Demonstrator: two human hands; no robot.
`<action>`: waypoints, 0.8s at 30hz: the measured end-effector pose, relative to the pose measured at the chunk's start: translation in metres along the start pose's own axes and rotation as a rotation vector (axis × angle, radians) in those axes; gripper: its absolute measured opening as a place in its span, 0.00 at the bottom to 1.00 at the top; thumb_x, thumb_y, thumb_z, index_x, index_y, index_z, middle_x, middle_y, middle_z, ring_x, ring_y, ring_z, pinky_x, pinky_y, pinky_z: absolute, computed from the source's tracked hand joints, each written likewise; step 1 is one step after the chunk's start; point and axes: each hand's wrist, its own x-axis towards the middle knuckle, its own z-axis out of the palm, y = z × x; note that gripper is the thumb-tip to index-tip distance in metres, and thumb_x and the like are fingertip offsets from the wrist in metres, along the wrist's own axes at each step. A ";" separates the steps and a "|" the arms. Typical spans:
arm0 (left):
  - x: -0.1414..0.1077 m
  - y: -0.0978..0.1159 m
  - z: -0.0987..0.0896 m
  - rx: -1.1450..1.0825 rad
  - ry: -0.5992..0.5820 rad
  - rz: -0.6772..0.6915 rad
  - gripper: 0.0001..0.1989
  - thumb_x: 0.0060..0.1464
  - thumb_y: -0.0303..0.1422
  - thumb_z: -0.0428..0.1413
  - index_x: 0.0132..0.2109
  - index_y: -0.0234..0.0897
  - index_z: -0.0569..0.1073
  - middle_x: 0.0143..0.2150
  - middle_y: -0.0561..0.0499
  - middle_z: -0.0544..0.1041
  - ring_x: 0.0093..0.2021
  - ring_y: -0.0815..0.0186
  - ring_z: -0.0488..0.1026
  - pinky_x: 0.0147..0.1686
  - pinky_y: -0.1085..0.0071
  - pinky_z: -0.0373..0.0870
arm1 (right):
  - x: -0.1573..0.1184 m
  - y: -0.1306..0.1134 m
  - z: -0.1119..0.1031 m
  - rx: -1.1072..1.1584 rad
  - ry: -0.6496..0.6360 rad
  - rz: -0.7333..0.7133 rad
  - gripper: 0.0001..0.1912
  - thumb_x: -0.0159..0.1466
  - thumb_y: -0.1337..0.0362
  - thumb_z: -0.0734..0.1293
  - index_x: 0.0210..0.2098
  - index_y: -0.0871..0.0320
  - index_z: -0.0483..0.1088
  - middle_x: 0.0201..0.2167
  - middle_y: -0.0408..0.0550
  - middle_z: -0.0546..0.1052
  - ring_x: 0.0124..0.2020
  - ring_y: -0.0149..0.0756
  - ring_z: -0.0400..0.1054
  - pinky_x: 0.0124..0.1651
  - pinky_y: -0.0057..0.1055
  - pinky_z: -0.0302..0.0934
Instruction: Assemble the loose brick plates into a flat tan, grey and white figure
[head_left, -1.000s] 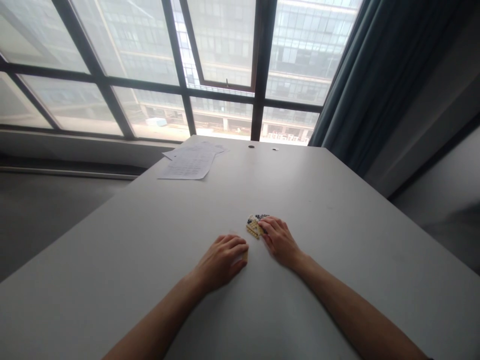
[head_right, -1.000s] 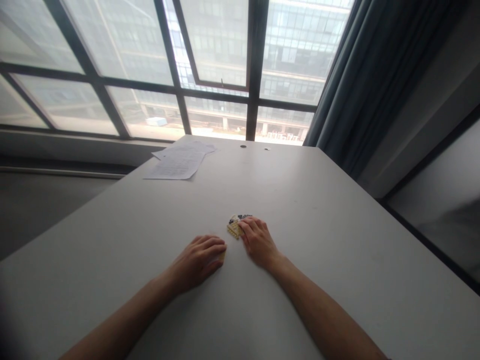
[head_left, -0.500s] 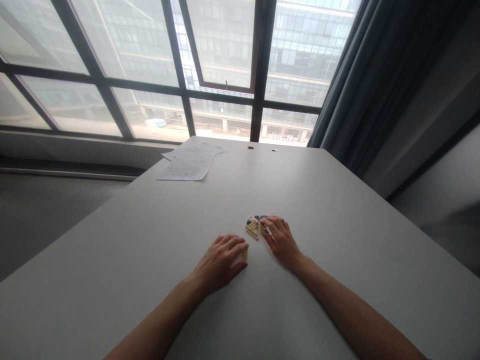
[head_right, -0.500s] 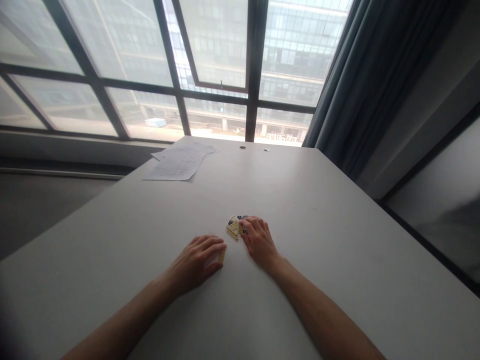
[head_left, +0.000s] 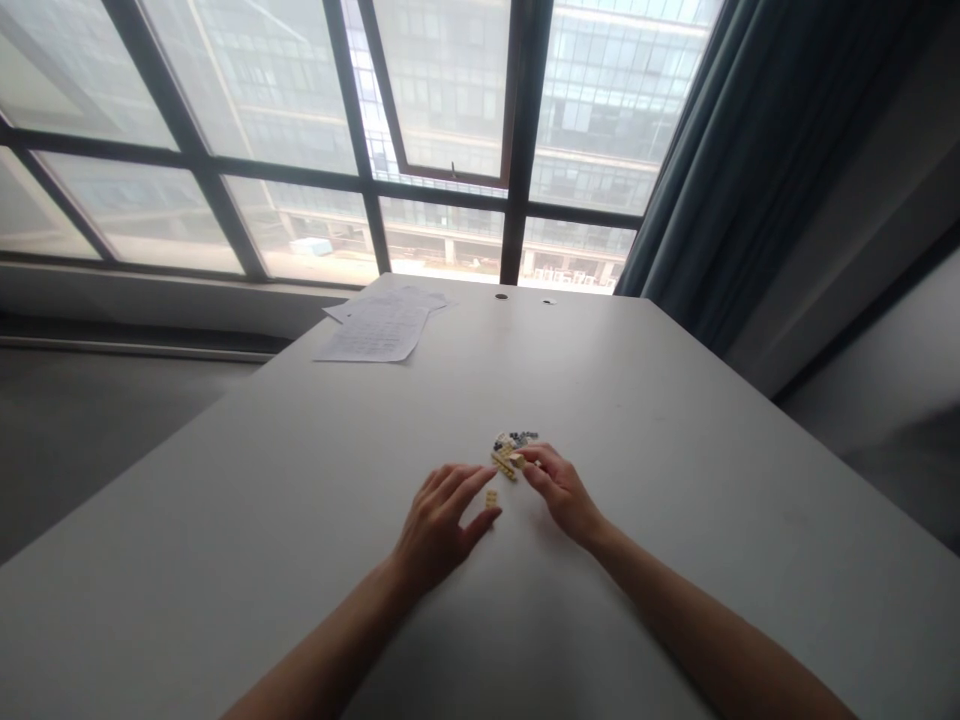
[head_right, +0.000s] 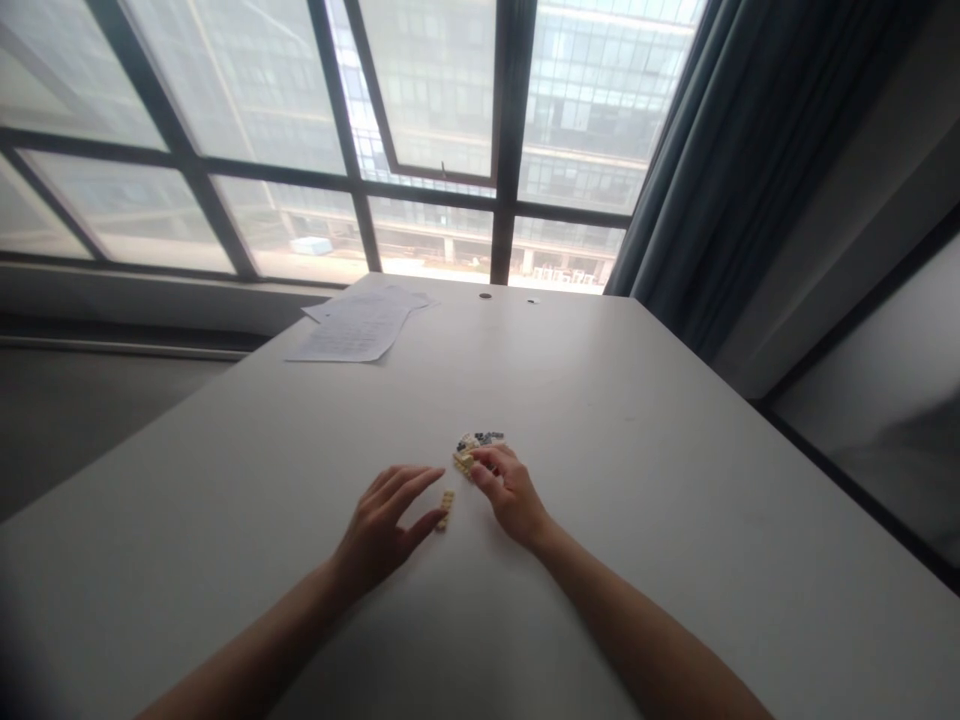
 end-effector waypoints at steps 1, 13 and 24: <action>0.000 0.002 0.000 -0.012 0.028 -0.005 0.22 0.56 0.32 0.57 0.57 0.39 0.64 0.47 0.44 0.75 0.46 0.60 0.70 0.47 0.62 0.68 | -0.001 -0.005 0.003 0.075 -0.058 0.020 0.15 0.64 0.55 0.62 0.41 0.57 0.73 0.42 0.51 0.73 0.44 0.40 0.67 0.46 0.36 0.61; 0.003 0.013 -0.002 -0.086 0.129 0.005 0.12 0.54 0.27 0.58 0.46 0.41 0.70 0.37 0.51 0.77 0.38 0.65 0.71 0.41 0.67 0.69 | -0.013 -0.011 0.028 0.602 -0.241 0.309 0.11 0.60 0.58 0.65 0.32 0.59 0.75 0.27 0.45 0.73 0.31 0.31 0.64 0.34 0.27 0.58; -0.001 0.010 -0.001 0.070 0.049 0.076 0.08 0.56 0.27 0.55 0.44 0.41 0.71 0.45 0.47 0.75 0.45 0.62 0.71 0.44 0.64 0.69 | -0.015 -0.002 0.033 0.444 -0.082 0.121 0.17 0.52 0.64 0.73 0.41 0.56 0.70 0.26 0.40 0.71 0.26 0.28 0.64 0.33 0.27 0.61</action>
